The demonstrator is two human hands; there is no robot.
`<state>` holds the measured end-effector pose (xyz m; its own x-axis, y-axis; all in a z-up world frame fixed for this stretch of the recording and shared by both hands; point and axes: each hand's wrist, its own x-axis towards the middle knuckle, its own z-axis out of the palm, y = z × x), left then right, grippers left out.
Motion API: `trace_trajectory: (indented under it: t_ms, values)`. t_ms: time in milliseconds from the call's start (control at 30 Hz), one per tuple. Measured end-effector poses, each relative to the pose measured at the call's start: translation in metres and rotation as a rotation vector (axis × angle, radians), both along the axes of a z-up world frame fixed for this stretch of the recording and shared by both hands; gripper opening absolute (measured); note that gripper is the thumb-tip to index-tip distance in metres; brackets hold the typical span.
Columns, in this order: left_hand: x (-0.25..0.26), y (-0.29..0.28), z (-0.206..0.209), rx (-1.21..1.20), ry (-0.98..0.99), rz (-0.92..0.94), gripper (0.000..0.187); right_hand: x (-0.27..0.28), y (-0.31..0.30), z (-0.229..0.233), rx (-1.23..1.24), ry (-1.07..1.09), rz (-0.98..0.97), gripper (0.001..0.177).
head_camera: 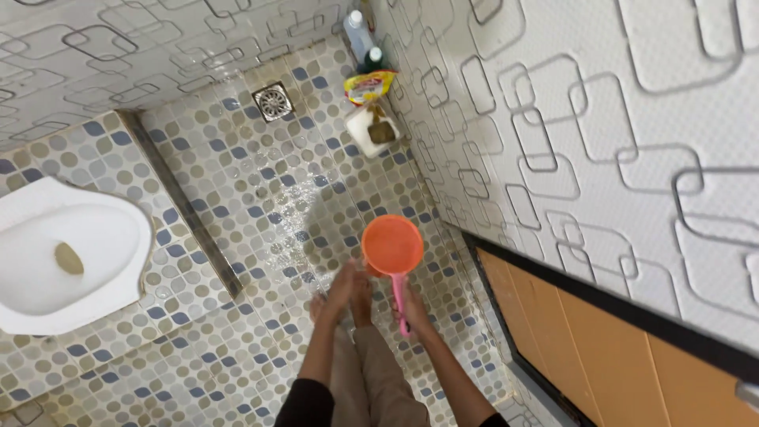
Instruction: Washing a metal mesh basket with soap and a sponge, then rinsing it and the bathroom floor with water from a bucket using a ladle.
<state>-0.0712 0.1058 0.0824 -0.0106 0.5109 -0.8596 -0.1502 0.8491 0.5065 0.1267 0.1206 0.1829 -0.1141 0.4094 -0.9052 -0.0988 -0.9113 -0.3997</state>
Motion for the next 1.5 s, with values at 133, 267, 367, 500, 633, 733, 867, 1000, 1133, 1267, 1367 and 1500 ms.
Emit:
trace_trajectory:
  t_ms: [133,267,367,500,633,733,867,1000,1133,1267,1367,1500]
  values:
    - [-0.06,-0.025,-0.033,0.161,-0.087,0.384,0.063,-0.012,0.064,0.013,-0.021,0.075,0.055,0.06]
    - [-0.119,-0.027,0.003,-0.008,0.075,0.464,0.068,-0.034,0.129,0.006,-0.021,0.23,-0.039,0.053]
    - [-0.153,-0.021,0.01,-0.044,0.119,0.498,0.068,-0.047,0.189,-0.028,0.014,0.321,-0.175,0.043]
    - [-0.167,-0.037,0.018,-0.148,0.106,0.526,0.067,-0.092,0.289,0.018,0.162,0.422,-0.245,0.028]
    - [-0.181,-0.033,0.017,-0.189,0.093,0.518,0.066,-0.101,0.377,0.016,0.136,0.561,-0.342,0.033]
    - [-0.181,-0.026,0.014,-0.184,0.074,0.54,0.065,-0.105,0.438,0.014,0.105,0.616,-0.384,0.028]
    - [-0.169,-0.019,0.017,-0.175,0.051,0.589,0.063,-0.103,0.492,0.011,-0.047,0.706,-0.554,0.02]
    - [-0.153,-0.01,0.027,-0.222,0.017,0.612,0.061,-0.102,0.522,0.016,-0.095,0.691,-0.637,0.015]
    - [-0.142,-0.005,0.034,-0.24,-0.002,0.604,0.06,-0.104,0.53,0.03,-0.143,0.727,-0.682,0.014]
    - [-0.137,-0.007,0.035,-0.261,-0.005,0.619,0.058,-0.094,0.516,0.044,-0.133,0.812,-0.634,0.013]
    - [-0.137,-0.009,0.035,-0.262,-0.006,0.627,0.057,-0.092,0.488,0.06,-0.049,0.709,-0.592,0.03]
    - [-0.14,-0.008,0.04,-0.27,-0.003,0.631,0.057,-0.083,0.426,0.058,0.138,0.685,-0.424,0.044]
